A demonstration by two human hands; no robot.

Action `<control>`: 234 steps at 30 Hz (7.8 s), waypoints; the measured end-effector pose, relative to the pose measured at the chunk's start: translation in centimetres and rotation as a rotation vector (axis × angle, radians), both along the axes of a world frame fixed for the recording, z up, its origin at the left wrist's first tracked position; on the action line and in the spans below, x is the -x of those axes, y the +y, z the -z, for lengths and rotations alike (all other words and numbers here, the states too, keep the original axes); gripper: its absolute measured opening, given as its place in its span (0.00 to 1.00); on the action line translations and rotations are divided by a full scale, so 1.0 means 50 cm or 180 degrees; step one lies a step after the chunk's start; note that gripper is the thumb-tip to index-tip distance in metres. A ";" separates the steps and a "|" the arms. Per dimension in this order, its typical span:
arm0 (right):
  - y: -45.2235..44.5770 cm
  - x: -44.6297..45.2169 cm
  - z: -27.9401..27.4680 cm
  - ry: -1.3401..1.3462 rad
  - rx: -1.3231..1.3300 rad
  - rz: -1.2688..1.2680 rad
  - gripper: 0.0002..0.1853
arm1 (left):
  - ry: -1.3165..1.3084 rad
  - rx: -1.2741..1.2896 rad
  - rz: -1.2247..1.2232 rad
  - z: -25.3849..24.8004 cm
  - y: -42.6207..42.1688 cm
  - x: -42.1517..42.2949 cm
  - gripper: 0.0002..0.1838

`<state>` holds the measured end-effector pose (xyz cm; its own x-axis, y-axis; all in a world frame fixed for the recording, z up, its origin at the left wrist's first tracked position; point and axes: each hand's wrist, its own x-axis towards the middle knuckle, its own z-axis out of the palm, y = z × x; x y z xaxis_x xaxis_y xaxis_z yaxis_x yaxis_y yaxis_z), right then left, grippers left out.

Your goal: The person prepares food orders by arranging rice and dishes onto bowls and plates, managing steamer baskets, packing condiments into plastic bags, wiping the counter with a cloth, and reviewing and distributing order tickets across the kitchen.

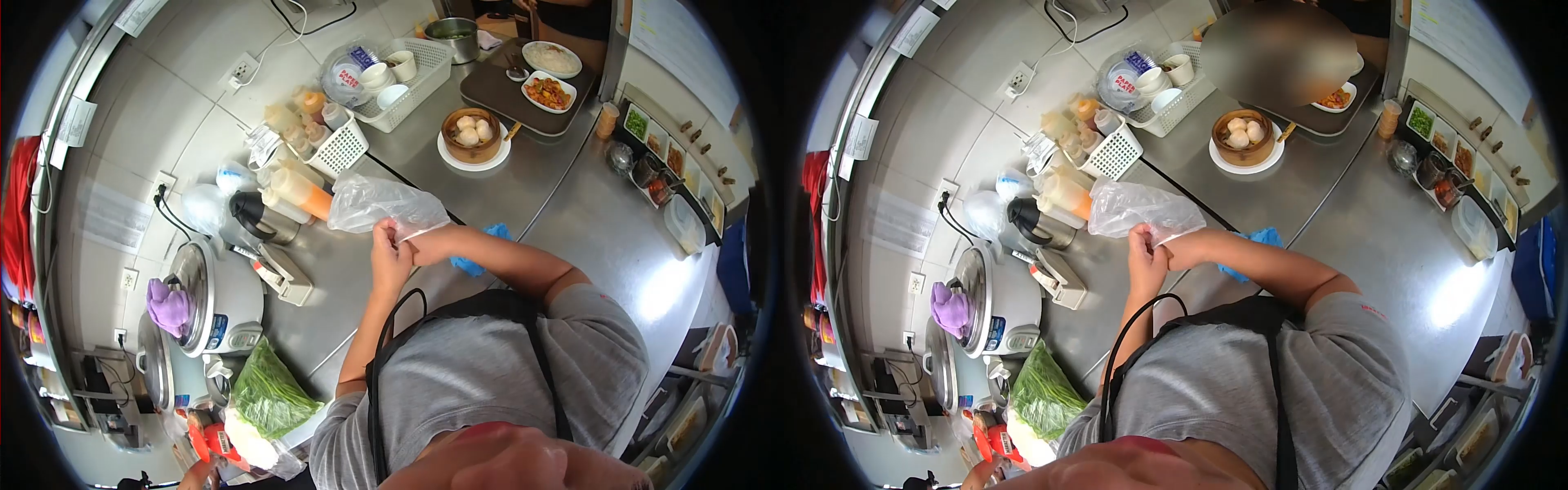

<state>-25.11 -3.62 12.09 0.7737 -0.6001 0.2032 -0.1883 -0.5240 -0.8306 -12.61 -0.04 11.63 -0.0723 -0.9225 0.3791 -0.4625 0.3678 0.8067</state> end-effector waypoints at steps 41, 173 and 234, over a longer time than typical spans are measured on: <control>0.032 -0.130 0.019 0.0133 -0.0481 0.0490 0.08 | 0.1892 -0.1166 -0.0004 0.050 0.012 -0.119 0.04; -0.020 -0.085 0.055 -0.1452 -0.1621 -0.0050 0.05 | 0.1731 -0.1193 0.0334 0.057 0.013 -0.126 0.05; -0.010 0.338 0.214 0.2669 0.0427 0.3769 0.22 | -0.0013 0.0735 -0.2003 0.288 -0.063 -0.408 0.29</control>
<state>-42.01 -4.13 1.39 -0.2329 -0.9710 0.0547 -0.9513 0.2158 -0.2201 7.79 -3.20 -2.78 0.4510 -0.6845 0.5727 -0.6481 0.1900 0.7375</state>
